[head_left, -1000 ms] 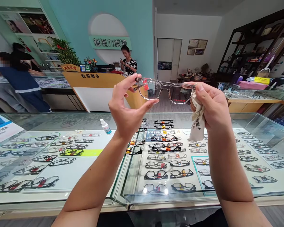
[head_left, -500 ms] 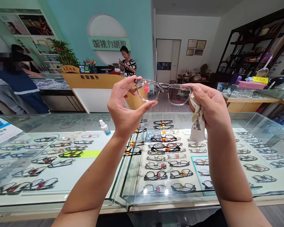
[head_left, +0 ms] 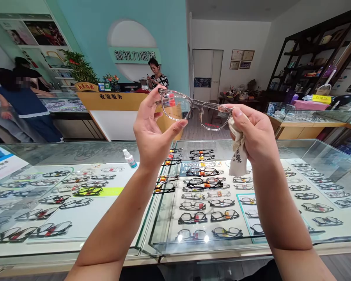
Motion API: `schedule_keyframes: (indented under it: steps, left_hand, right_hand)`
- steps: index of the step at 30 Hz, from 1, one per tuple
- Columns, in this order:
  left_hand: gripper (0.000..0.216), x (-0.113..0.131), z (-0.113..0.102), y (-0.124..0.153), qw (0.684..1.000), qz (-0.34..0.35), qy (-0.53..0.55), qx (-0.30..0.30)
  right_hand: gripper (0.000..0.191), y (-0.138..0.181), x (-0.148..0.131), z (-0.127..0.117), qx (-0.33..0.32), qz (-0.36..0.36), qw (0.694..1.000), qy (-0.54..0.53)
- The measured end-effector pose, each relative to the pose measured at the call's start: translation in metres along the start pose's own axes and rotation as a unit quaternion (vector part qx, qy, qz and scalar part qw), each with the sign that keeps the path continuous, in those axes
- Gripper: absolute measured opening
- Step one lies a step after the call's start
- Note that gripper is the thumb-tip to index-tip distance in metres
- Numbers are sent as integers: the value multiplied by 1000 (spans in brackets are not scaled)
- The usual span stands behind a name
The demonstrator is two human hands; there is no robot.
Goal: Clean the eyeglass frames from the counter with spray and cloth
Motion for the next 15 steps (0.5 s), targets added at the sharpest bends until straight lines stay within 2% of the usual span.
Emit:
schedule_keyframes:
  steps: [6,15]
  left_hand:
    - [100,-4,2,-2,999,3,49,-1]
    - [89,-8,4,-2,996,-26,84,-8]
  right_hand:
    - [34,1,1,-2,-3,-4,1000,11]
    - [35,2,1,-3,-6,10,1000,10]
Point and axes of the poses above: each hand's wrist, its own y-axis away from the middle knuckle, its own z-axis out of the palm, x = y × z, the point moved 7 cm from there along -y, towards the middle knuckle, and after that the axes turned 11 degrees about -x, right-handed, at the moved point
